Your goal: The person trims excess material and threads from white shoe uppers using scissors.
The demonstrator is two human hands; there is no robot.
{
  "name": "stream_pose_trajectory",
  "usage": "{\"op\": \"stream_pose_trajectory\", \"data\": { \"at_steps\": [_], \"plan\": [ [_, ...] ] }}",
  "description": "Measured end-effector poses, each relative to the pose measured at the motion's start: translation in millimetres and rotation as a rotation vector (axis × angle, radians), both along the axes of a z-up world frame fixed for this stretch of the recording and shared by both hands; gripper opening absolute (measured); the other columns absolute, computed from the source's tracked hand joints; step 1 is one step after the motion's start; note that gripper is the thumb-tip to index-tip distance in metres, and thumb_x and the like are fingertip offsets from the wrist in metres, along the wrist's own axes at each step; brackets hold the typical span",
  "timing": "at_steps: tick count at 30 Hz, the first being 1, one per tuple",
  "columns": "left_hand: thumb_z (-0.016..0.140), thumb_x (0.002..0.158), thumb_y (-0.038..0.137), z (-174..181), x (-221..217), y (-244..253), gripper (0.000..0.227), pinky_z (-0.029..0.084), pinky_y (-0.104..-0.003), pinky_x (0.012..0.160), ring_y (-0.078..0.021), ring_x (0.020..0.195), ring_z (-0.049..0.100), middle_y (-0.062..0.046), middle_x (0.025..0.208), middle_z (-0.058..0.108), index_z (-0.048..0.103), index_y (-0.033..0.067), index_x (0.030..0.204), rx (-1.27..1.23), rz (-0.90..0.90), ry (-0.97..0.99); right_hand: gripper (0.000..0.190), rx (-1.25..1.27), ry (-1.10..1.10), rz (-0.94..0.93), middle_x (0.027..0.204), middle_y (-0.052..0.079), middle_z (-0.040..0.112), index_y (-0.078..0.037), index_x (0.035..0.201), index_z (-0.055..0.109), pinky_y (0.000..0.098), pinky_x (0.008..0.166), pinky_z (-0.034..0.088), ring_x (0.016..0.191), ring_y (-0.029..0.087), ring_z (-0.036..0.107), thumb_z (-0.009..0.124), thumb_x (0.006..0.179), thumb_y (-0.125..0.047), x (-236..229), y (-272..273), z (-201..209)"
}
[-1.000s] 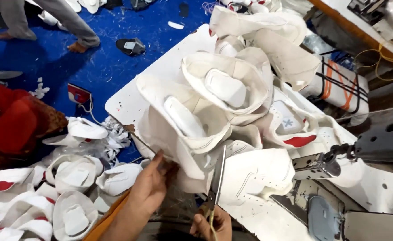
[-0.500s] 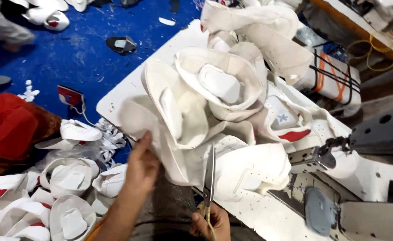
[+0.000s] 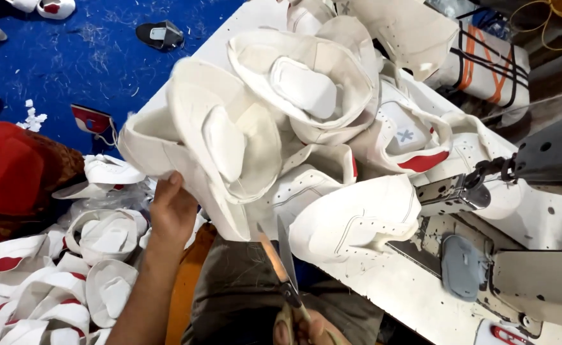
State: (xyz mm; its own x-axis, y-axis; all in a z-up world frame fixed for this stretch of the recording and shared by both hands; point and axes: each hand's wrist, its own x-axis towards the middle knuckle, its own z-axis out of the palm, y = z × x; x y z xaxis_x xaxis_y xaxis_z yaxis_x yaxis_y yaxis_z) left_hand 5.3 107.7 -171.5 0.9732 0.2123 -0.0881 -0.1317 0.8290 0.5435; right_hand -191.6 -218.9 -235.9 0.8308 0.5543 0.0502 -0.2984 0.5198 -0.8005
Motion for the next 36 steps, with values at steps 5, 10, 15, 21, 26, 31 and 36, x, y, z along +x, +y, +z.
{"op": "stream_pose_trajectory", "data": {
  "at_steps": [5, 10, 15, 21, 26, 31, 36],
  "plan": [
    [0.076, 0.089, 0.021, -12, 5, 11, 0.074, 0.033, -0.044, 0.122, -0.024, 0.142, 0.047, -0.004, 0.147, 0.055, 0.042, 0.0068, 0.153, 0.123, -0.067, -0.09, 0.077, 0.095, 0.826, -0.142, 0.092, 0.015, 0.064, 0.001, 0.121, 0.059, 0.0346, 0.078, 0.046, 0.085, 0.027, 0.058, 0.045, 0.098, -0.071, 24, 13, 67],
    [0.082, 0.088, 0.022, -3, 1, 11, 0.081, 0.033, -0.042, 0.122, -0.0248, 0.141, 0.047, -0.007, 0.147, 0.055, 0.043, 0.0048, 0.156, 0.259, -0.038, -0.2, 0.066, 0.118, 0.741, 0.227, 0.083, 0.01, 0.055, -0.001, 0.096, 0.055, 0.0326, 0.075, 0.047, 0.084, 0.023, 0.06, 0.048, 0.098, -0.067, 58, 26, 71],
    [0.086, 0.083, 0.022, 23, -2, 12, 0.083, 0.036, -0.038, 0.118, -0.0214, 0.137, 0.051, -0.004, 0.143, 0.058, 0.044, 0.0027, 0.153, 0.419, 0.007, -0.163, 0.058, -0.092, 0.735, 0.154, 0.073, 0.006, 0.045, -0.006, 0.089, 0.049, 0.0311, 0.055, 0.036, 0.063, 0.021, 0.05, 0.058, 0.106, -0.061, 53, 26, 93],
    [0.086, 0.087, 0.016, -8, 11, 39, 0.071, 0.041, -0.039, 0.112, -0.0236, 0.124, 0.055, -0.009, 0.13, 0.059, 0.049, -0.0009, 0.145, 0.364, 0.023, 0.114, 0.073, 0.013, 0.976, 0.183, 0.073, 0.01, 0.051, -0.003, 0.084, 0.054, 0.0338, 0.069, 0.048, 0.072, 0.025, 0.059, 0.056, 0.071, -0.074, 71, 53, 170],
    [0.085, 0.083, 0.02, 41, 0, 21, 0.08, 0.041, -0.036, 0.113, -0.0207, 0.131, 0.055, -0.006, 0.138, 0.06, 0.046, 0.002, 0.15, 0.366, -0.039, 0.026, 0.07, 0.096, 0.861, 0.219, 0.077, 0.008, 0.051, -0.004, 0.088, 0.052, 0.0311, 0.072, 0.046, 0.075, 0.023, 0.057, 0.061, 0.085, -0.073, 79, 56, 177],
    [0.087, 0.079, 0.017, 20, -13, 17, 0.09, 0.044, -0.039, 0.118, -0.0206, 0.135, 0.055, -0.006, 0.144, 0.057, 0.042, 0.0023, 0.156, 0.486, 0.021, -0.197, 0.065, 0.236, 1.007, 0.25, 0.075, 0.006, 0.05, -0.004, 0.084, 0.051, 0.0289, 0.07, 0.048, 0.071, 0.021, 0.056, 0.061, 0.086, -0.068, 87, 67, 151],
    [0.089, 0.078, 0.013, -24, -32, 24, 0.089, 0.051, -0.04, 0.106, -0.0246, 0.126, 0.059, -0.009, 0.137, 0.061, 0.044, 0.0016, 0.154, 0.56, 0.007, -0.203, 0.039, 0.04, 0.832, 0.017, 0.066, 0.0, 0.048, -0.011, 0.079, 0.053, 0.0237, 0.053, 0.041, 0.056, 0.013, 0.049, 0.07, 0.098, -0.041, 94, 70, 136]
  ]
}}
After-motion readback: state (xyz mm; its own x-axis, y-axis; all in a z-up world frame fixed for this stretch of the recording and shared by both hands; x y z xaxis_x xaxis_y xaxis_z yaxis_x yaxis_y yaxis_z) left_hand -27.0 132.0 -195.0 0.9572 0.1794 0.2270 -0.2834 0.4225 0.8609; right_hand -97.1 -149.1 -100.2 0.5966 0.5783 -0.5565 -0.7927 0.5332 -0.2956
